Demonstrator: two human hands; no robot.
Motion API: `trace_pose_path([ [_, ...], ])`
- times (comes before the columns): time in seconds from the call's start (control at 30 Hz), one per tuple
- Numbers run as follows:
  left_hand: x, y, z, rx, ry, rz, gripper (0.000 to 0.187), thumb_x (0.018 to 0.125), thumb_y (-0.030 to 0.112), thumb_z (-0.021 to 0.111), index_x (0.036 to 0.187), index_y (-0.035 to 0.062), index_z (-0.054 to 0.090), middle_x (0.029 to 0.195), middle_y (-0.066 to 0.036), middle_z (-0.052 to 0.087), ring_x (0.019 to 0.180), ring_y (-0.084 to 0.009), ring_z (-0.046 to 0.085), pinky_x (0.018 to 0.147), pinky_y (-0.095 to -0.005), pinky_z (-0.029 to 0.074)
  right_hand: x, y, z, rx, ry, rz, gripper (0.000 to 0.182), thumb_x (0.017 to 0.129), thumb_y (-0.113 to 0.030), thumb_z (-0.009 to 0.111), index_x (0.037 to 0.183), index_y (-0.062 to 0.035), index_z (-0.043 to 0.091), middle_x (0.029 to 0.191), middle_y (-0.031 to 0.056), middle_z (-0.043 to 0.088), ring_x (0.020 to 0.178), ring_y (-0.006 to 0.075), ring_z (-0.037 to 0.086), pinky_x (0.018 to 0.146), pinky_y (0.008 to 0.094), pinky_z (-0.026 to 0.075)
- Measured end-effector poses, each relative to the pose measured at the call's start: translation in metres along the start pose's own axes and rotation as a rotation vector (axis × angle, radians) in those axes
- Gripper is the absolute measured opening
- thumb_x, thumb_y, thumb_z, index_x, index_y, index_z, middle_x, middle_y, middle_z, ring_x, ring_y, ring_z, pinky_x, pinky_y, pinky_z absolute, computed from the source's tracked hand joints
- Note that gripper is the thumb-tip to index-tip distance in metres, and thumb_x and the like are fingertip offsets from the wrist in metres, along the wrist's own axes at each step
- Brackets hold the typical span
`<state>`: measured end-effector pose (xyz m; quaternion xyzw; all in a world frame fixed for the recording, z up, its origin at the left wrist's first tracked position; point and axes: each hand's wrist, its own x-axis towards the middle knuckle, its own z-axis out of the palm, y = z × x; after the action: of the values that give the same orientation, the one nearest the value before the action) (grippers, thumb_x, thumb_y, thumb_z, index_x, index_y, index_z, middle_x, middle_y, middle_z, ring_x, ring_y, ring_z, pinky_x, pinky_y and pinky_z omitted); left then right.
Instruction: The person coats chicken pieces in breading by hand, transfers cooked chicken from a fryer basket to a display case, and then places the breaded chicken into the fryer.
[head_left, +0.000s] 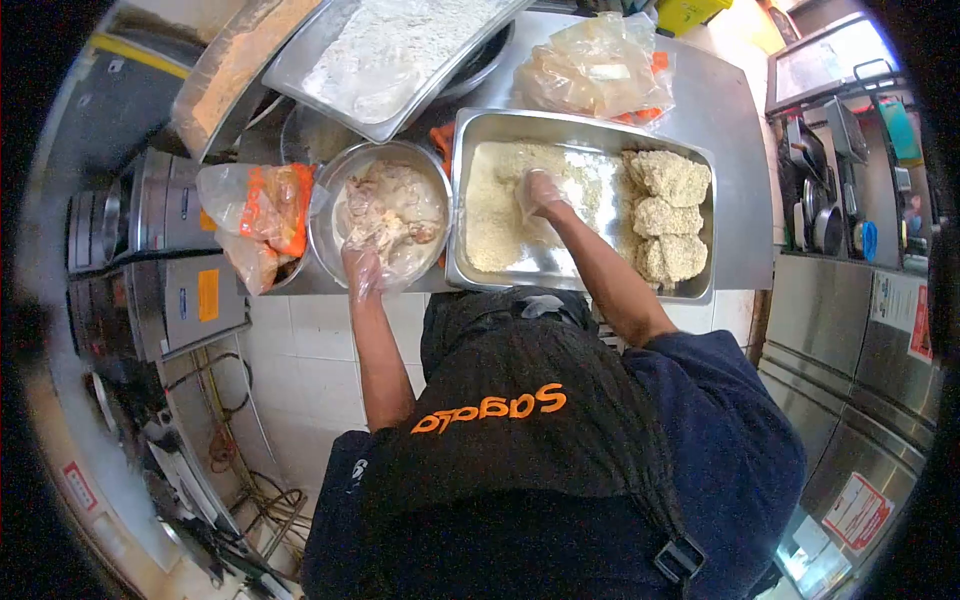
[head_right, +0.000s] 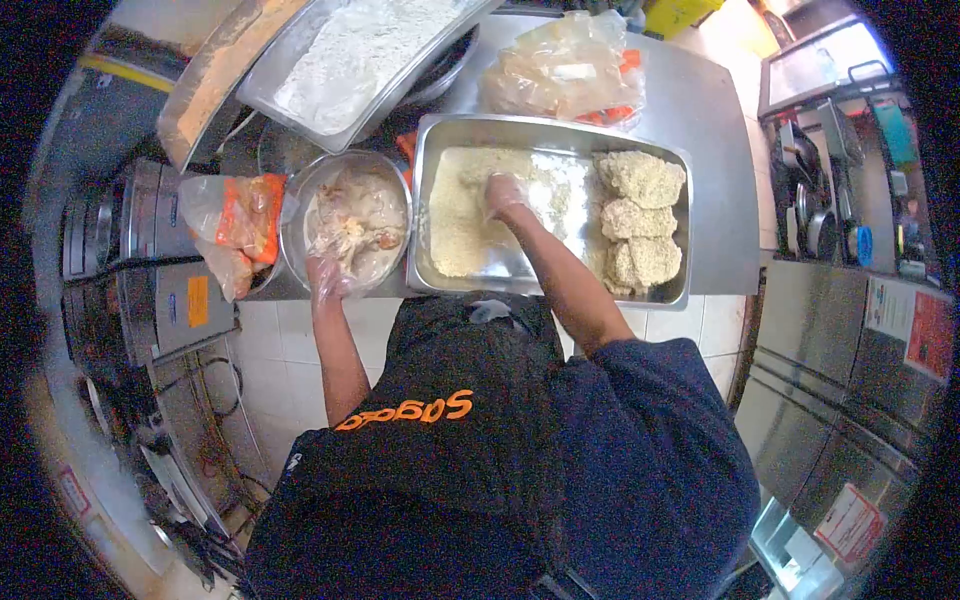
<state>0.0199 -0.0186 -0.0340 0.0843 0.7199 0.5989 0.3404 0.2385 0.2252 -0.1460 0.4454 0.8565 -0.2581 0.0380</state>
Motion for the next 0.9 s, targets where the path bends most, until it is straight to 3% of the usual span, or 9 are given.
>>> trace_pose_path([
  [0.07, -0.001, 0.008, 0.012, -0.122, 0.006, -0.023, 0.032, 0.074, 0.002, 0.055, 0.106, -0.0050, 0.051, 0.094, -0.012, 0.058, 0.083, -0.0204, 0.056, 0.071, -0.0291, 0.047, 0.016, 0.022, 0.013, 0.054, 0.057, -0.195, 0.020, 0.065, -0.018, 0.061, 0.070, 0.0015, 0.058, 0.072, 0.0238, 0.056, 0.069, 0.0353, 0.056, 0.061, 0.0406, 0.045],
  [0.17, 0.002, -0.004, 0.005, -0.136, -0.027, 0.089, 0.034, 0.076, 0.004, 0.050, 0.109, -0.0040, 0.049, 0.097, -0.015, 0.056, 0.082, -0.0236, 0.057, 0.069, -0.0336, 0.049, 0.032, 0.023, 0.031, 0.171, 0.357, 0.003, 0.022, 0.066, -0.020, 0.058, 0.071, 0.0015, 0.059, 0.071, 0.0231, 0.056, 0.066, 0.0359, 0.055, 0.060, 0.0422, 0.044],
  [0.3, 0.033, -0.038, -0.017, -0.091, -0.081, 0.080, 0.036, 0.076, 0.003, 0.054, 0.111, -0.0039, 0.048, 0.097, -0.010, 0.056, 0.081, -0.0190, 0.056, 0.069, -0.0275, 0.047, 0.093, 0.075, 0.053, -0.129, 0.140, -0.341, 0.024, 0.068, -0.022, 0.055, 0.071, 0.0015, 0.059, 0.071, 0.0228, 0.056, 0.068, 0.0362, 0.056, 0.063, 0.0428, 0.044],
  [0.53, 0.012, 0.004, 0.010, -0.051, -0.118, 0.142, 0.045, 0.074, 0.010, 0.054, 0.116, -0.0026, 0.043, 0.106, -0.012, 0.052, 0.092, -0.0212, 0.052, 0.077, -0.0302, 0.046, 0.033, -0.017, -0.062, 0.182, 0.336, 0.104, 0.024, 0.073, -0.020, 0.048, 0.073, 0.0000, 0.062, 0.078, 0.0235, 0.059, 0.070, 0.0347, 0.058, 0.062, 0.0430, 0.046],
  [0.6, 0.009, -0.001, 0.001, -0.152, -0.131, 0.169, 0.047, 0.073, 0.010, 0.056, 0.116, -0.0028, 0.043, 0.106, -0.012, 0.051, 0.093, -0.0217, 0.052, 0.078, -0.0309, 0.046, 0.043, 0.007, -0.029, -0.026, 0.249, 0.016, 0.028, 0.077, -0.022, 0.045, 0.076, 0.0006, 0.062, 0.078, 0.0222, 0.060, 0.071, 0.0359, 0.058, 0.064, 0.0440, 0.046],
  [0.7, 0.012, -0.014, -0.012, -0.140, -0.080, 0.082, 0.049, 0.071, 0.010, 0.058, 0.116, -0.0035, 0.043, 0.106, -0.013, 0.051, 0.093, -0.0226, 0.052, 0.079, -0.0322, 0.045, 0.026, 0.011, -0.011, 0.268, 0.461, 0.142, 0.028, 0.074, -0.026, 0.054, 0.074, -0.0004, 0.063, 0.075, 0.0206, 0.060, 0.070, 0.0346, 0.059, 0.063, 0.0426, 0.047],
  [0.77, 0.023, -0.030, -0.023, -0.083, -0.007, 0.001, 0.050, 0.070, 0.010, 0.060, 0.115, -0.0042, 0.043, 0.106, -0.013, 0.051, 0.093, -0.0232, 0.052, 0.079, -0.0333, 0.045, 0.016, 0.016, -0.010, 0.057, -0.030, -0.039, 0.032, 0.068, -0.031, 0.063, 0.074, 0.0000, 0.063, 0.073, 0.0200, 0.060, 0.071, 0.0338, 0.059, 0.062, 0.0427, 0.046],
  [0.87, 0.046, -0.050, -0.037, -0.143, -0.140, 0.205, 0.038, 0.076, 0.006, 0.055, 0.111, -0.0034, 0.047, 0.102, -0.012, 0.053, 0.085, -0.0237, 0.054, 0.074, -0.0319, 0.046, -0.030, 0.008, -0.048, 0.169, -0.099, 0.109, 0.038, 0.063, -0.034, 0.068, 0.080, -0.0004, 0.062, 0.076, 0.0195, 0.060, 0.073, 0.0334, 0.059, 0.064, 0.0413, 0.046],
  [0.9, 0.051, -0.054, -0.038, 0.045, -0.106, 0.206, 0.039, 0.073, 0.005, 0.056, 0.110, -0.0045, 0.047, 0.102, -0.013, 0.053, 0.085, -0.0234, 0.054, 0.075, -0.0316, 0.045, -0.031, 0.020, -0.036, 0.204, 0.053, 0.112, 0.034, 0.070, -0.027, 0.060, 0.085, 0.0034, 0.061, 0.084, 0.0216, 0.060, 0.080, 0.0327, 0.060, 0.067, 0.0413, 0.047],
])
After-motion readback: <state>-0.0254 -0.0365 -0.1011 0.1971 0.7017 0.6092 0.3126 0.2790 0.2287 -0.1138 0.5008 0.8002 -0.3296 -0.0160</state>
